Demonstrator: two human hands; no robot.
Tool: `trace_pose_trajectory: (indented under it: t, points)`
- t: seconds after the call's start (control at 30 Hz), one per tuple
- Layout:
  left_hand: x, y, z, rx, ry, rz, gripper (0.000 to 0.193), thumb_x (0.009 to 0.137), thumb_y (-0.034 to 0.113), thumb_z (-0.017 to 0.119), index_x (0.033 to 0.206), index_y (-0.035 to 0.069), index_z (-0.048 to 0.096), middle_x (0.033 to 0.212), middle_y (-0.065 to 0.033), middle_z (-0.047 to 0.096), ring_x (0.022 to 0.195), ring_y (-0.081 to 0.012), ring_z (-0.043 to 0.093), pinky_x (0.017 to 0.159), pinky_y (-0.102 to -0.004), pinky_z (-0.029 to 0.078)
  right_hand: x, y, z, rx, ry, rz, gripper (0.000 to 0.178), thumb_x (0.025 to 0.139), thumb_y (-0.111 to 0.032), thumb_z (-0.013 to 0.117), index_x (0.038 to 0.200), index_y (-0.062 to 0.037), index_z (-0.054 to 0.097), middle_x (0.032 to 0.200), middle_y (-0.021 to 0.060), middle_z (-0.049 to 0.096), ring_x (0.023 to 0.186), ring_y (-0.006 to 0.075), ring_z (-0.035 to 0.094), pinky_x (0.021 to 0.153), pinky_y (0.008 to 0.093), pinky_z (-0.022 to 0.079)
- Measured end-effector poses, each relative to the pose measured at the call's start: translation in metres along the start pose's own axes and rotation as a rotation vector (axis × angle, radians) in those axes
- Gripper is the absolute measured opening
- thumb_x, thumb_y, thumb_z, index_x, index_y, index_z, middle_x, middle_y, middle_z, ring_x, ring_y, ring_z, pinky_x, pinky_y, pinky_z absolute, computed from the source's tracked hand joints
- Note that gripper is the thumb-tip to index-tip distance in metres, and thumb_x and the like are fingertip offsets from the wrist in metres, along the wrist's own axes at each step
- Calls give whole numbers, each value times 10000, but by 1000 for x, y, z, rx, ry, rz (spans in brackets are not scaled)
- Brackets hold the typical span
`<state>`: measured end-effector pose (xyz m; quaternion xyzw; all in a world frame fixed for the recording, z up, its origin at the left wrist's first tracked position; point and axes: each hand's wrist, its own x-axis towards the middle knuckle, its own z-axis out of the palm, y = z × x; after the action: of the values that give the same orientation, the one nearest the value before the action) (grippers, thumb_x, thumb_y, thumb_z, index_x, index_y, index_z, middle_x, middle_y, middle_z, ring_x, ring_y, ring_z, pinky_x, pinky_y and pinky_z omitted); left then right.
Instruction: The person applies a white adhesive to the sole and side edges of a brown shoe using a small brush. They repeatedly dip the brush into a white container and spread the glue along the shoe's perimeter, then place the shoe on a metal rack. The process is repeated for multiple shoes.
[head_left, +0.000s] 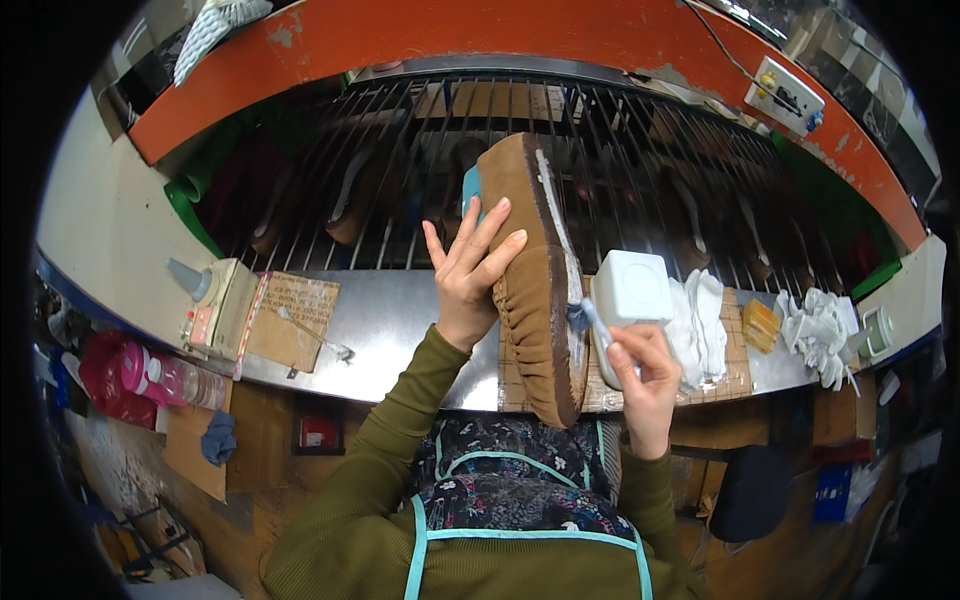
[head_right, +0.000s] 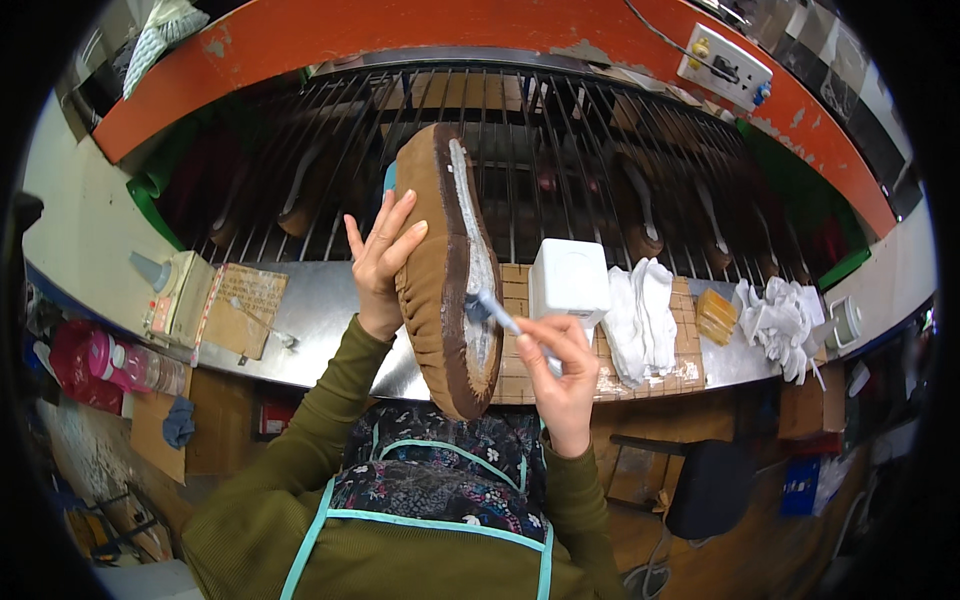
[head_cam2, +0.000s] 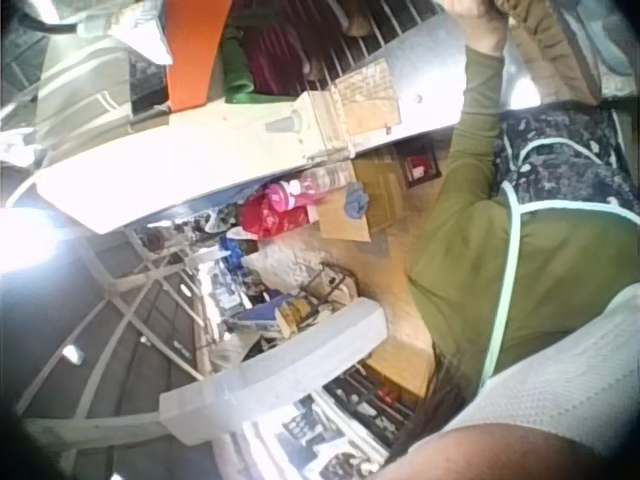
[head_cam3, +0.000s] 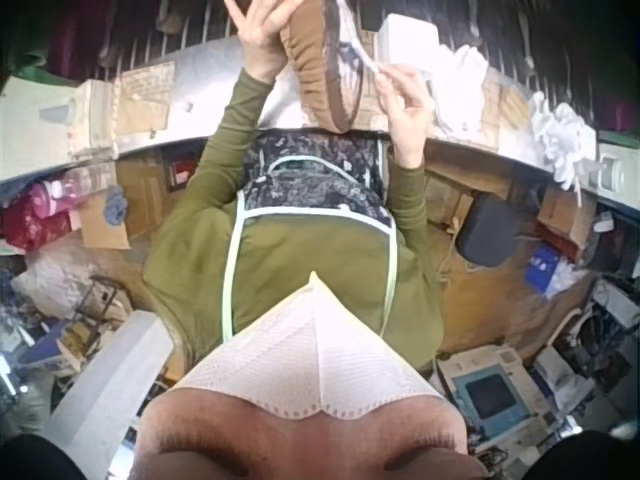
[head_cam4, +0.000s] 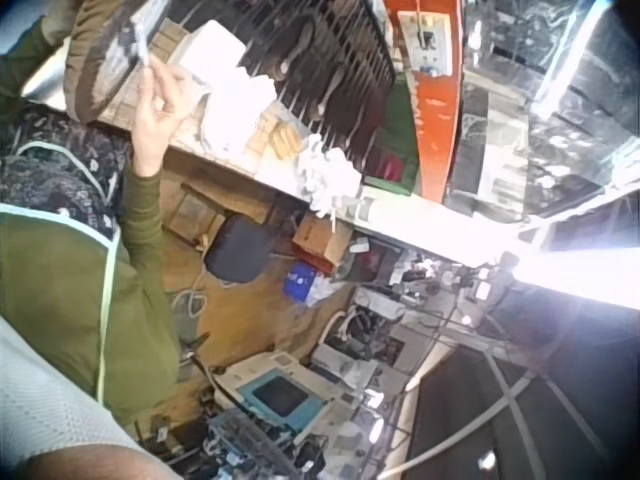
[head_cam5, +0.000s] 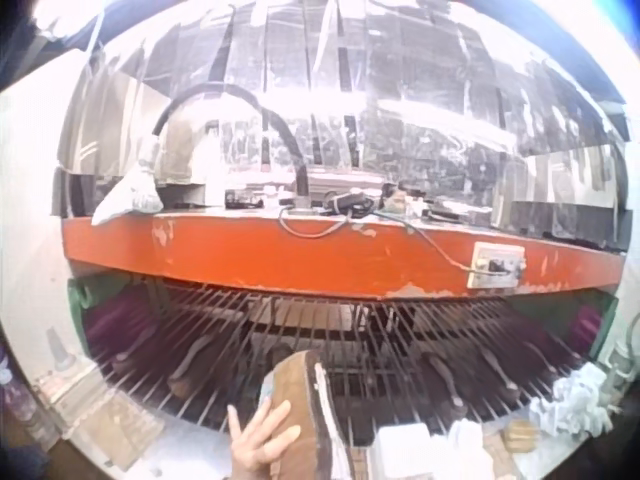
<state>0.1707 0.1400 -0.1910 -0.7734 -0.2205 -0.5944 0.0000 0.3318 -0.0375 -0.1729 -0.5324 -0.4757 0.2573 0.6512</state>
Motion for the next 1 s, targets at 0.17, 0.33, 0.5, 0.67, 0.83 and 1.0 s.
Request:
trace_pose_trajectory:
  t: [0.17,0.33,0.5,0.67,0.83,1.0]
  points:
    - [-13,-5,-2,9,-51,-88,524,734,206,762,1214,290,570,1379,-19,511,1309,-342,424,1083,-650,20,-33,-7,-3,60,-16,102,168,837,-15,659,994,35,695,895,45,557,804,103,532,697,223,435]
    - [-24,-7,-1,28,-95,-116,570,717,173,771,1233,287,558,1382,-17,507,1316,-348,411,1077,-658,16,-48,-5,5,-50,54,61,182,823,-4,669,1001,-3,707,882,54,552,782,109,531,662,213,429]
    - [-27,-7,0,43,-116,-96,591,696,164,781,1228,300,561,1389,-15,500,1323,-348,401,1076,-660,8,-28,-6,15,-186,89,-27,190,826,-11,673,1012,-12,708,900,42,542,761,93,517,622,210,425]
    - [-23,-5,-3,44,-88,-80,584,690,185,786,1217,310,566,1387,-11,501,1325,-344,399,1078,-656,-3,-1,-6,21,-276,96,-144,191,829,-18,675,1016,-34,714,898,41,534,702,81,506,575,212,421]
    - [-19,-5,-6,41,-54,-55,585,688,192,786,1219,311,571,1387,-12,502,1328,-346,395,1075,-658,-6,20,-4,19,-334,73,-272,206,804,18,678,997,-39,720,882,36,542,678,76,505,560,214,418]
    - [-16,-8,-5,70,-73,-91,611,677,159,785,1232,304,573,1393,-5,496,1329,-335,396,1067,-672,5,19,-3,6,-258,-66,-247,195,796,25,681,980,-27,720,876,43,555,700,92,521,564,218,420]
